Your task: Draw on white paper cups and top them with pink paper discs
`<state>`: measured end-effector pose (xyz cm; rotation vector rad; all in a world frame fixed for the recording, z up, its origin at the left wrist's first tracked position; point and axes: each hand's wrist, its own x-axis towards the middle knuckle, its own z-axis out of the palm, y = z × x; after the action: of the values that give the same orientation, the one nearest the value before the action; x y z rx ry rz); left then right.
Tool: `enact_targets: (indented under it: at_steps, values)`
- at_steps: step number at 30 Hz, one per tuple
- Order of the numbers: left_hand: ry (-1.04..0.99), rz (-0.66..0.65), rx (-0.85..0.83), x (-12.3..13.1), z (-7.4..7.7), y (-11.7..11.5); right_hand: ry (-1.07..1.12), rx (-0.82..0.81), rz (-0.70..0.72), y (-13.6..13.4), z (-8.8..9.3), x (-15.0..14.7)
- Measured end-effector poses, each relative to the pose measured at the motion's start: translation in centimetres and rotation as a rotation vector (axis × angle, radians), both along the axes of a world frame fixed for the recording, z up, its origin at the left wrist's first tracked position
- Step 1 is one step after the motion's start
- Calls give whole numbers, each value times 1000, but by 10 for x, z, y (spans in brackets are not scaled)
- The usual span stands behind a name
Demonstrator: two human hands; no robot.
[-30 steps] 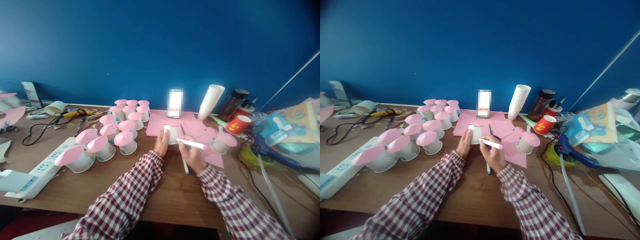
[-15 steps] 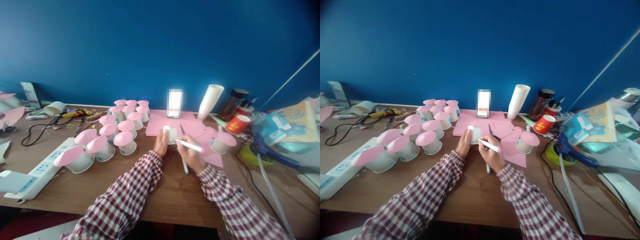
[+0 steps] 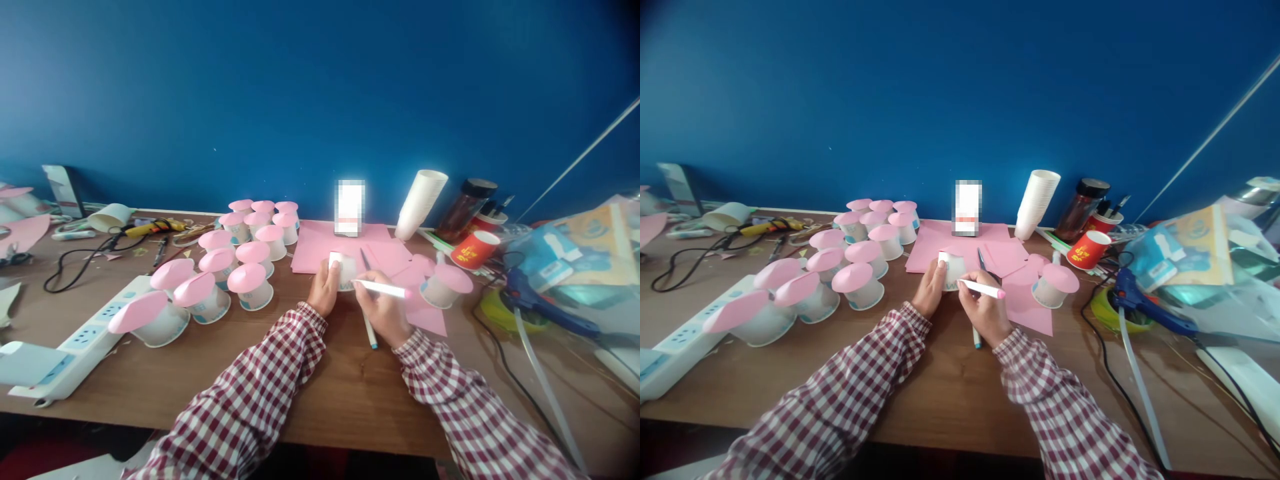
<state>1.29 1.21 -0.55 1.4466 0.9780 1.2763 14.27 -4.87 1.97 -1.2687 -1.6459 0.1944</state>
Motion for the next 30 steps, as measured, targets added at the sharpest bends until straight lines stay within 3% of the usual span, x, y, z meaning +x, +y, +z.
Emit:
enact_targets:
  at_steps: [7,16,30]
  values:
    - [-15,12,-21,1,2,-1,19,-11,20,0,-1,-1]
    - [-323,-55,-233,5,0,3,316,-22,-38,0,-2,0]
    - [-273,7,-280,5,0,1,223,-12,8,0,-1,-2]
